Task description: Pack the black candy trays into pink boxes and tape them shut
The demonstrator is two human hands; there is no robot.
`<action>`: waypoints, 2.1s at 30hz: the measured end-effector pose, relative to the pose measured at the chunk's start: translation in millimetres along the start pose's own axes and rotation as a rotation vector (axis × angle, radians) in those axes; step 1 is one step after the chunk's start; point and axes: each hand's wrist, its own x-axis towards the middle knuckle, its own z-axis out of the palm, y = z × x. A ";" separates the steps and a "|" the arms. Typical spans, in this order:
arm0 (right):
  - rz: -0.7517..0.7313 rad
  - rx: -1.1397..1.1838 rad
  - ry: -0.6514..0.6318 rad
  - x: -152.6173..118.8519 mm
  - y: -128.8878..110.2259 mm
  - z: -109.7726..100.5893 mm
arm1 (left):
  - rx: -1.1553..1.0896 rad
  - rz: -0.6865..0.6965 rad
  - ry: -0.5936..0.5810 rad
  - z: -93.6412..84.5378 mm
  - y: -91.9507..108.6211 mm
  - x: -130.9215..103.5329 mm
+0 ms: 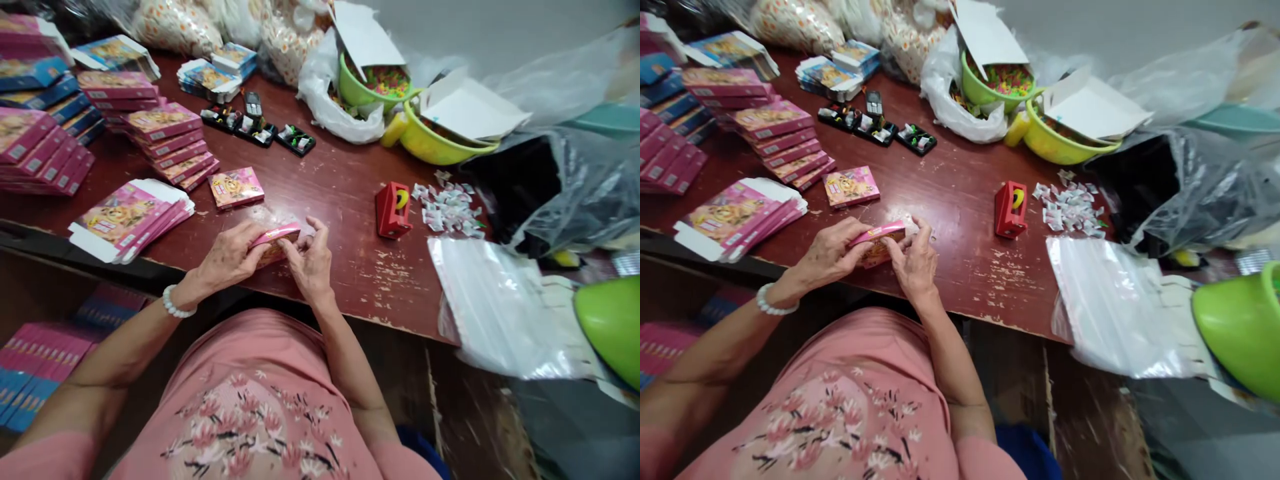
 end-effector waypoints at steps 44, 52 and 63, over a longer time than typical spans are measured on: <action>-0.479 0.135 -0.372 51.1 -52.4 79.2 | 0.604 -0.522 0.229 -101.0 -79.7 -67.3; -0.380 -0.046 -0.325 52.1 -29.8 55.9 | 0.614 -0.350 0.212 -14.1 -35.5 -41.9; 0.089 0.260 -0.317 55.0 31.9 0.2 | 0.442 -0.305 -0.064 22.9 -16.0 -21.4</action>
